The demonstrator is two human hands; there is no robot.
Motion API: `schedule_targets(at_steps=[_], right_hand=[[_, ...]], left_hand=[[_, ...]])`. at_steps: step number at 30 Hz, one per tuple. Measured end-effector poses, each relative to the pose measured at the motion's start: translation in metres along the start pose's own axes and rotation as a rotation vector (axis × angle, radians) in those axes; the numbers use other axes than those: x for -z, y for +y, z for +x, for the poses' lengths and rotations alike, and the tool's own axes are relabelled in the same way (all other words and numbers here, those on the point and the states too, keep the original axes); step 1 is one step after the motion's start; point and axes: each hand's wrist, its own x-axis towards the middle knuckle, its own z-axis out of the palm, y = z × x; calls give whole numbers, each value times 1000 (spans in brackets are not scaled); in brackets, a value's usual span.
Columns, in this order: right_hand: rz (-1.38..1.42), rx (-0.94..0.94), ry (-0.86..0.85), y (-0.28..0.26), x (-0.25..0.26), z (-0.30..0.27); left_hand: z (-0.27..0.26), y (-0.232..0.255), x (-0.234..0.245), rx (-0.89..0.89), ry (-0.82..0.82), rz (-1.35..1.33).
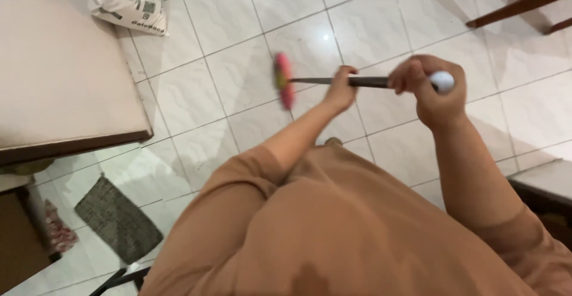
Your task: Sweeping the tiled floor with a long-handled broom.
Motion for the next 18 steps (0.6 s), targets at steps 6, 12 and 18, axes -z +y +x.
schedule_targets(at_steps=[6, 12, 18], right_hand=[[-673, 267, -387, 13, -14, 22], [-642, 362, -658, -35, -48, 27], [124, 700, -854, -82, -46, 74]], left_hand=[[36, 18, -45, 43, -161, -18], [39, 87, 32, 28, -158, 193], [7, 131, 141, -343, 73, 106]])
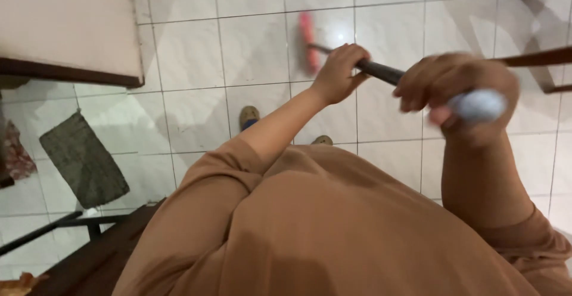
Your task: Sweeping the tiled floor with a long-handled broom.
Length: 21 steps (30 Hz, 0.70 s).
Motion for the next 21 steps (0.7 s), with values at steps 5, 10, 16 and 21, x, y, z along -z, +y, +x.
schedule_targets(at_steps=[5, 10, 16, 21], right_hand=[[332, -176, 399, 86, -55, 38], [476, -256, 292, 216, -162, 112], [190, -587, 59, 320, -278, 178], [-83, -684, -47, 301, -257, 203]], left_hand=[[-60, -70, 117, 197, 114, 119], [-154, -172, 273, 331, 158, 450], [-249, -284, 373, 934, 142, 604], [-250, -340, 331, 762, -60, 305]])
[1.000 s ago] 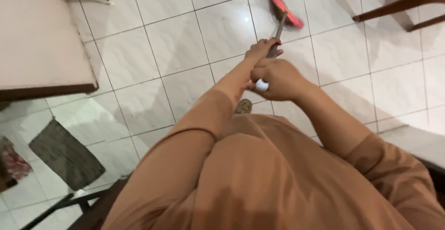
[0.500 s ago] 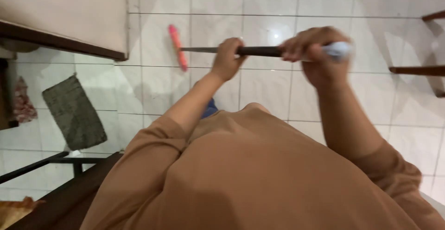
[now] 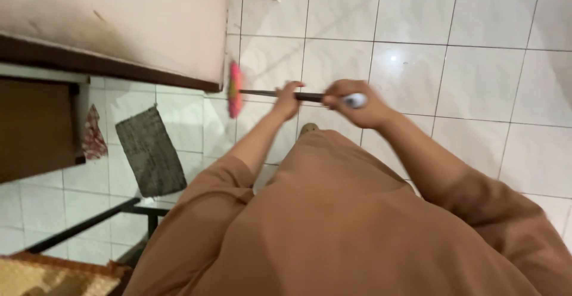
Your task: Sweeping the tiled floor with a long-handled broom.
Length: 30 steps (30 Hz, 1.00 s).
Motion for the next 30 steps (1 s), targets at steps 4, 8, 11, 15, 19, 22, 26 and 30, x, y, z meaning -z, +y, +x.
schedule_targets(at_steps=[4, 8, 11, 15, 19, 22, 26, 30], right_hand=[[77, -55, 179, -60, 48, -24], [-115, -146, 289, -99, 50, -13], [-319, -168, 182, -110, 22, 7], [-445, 42, -27, -136, 17, 14], [-316, 260, 66, -172, 47, 7], [-68, 240, 252, -139, 43, 21], [245, 302, 322, -44, -4, 77], [60, 208, 171, -26, -50, 97]], left_hand=[[18, 137, 3, -167, -17, -205], [37, 224, 30, -268, -262, -195], [41, 233, 52, -355, -377, 0], [46, 221, 52, -491, -171, 26], [20, 250, 137, -593, -26, -156], [31, 214, 167, -701, 192, -142], [60, 106, 177, -232, 260, 133], [64, 22, 140, 73, 241, 158]])
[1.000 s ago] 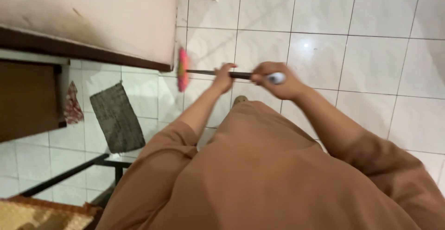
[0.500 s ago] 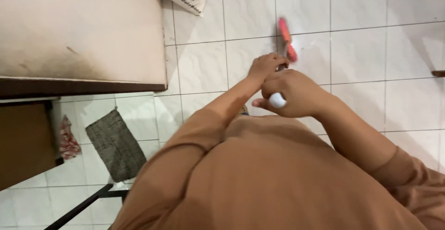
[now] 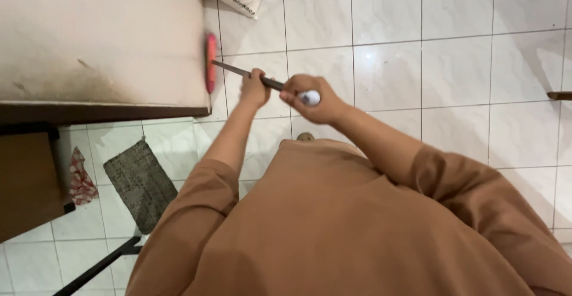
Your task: Sweeping the tiled floor with a long-handled broom.
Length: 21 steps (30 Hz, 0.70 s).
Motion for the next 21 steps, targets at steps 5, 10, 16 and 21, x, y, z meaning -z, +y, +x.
schedule_targets(at_steps=[5, 10, 16, 21], right_hand=[[-167, -246, 40, -60, 49, 0], [-464, -539, 84, -125, 90, 14], [-917, -311, -269, -69, 100, 38], [-422, 18, -94, -126, 182, 56]], left_hand=[[9, 44, -72, -70, -200, -439], [14, 169, -57, -310, -562, -382], [32, 223, -74, -208, -736, -964], [59, 270, -51, -77, -843, -1554]])
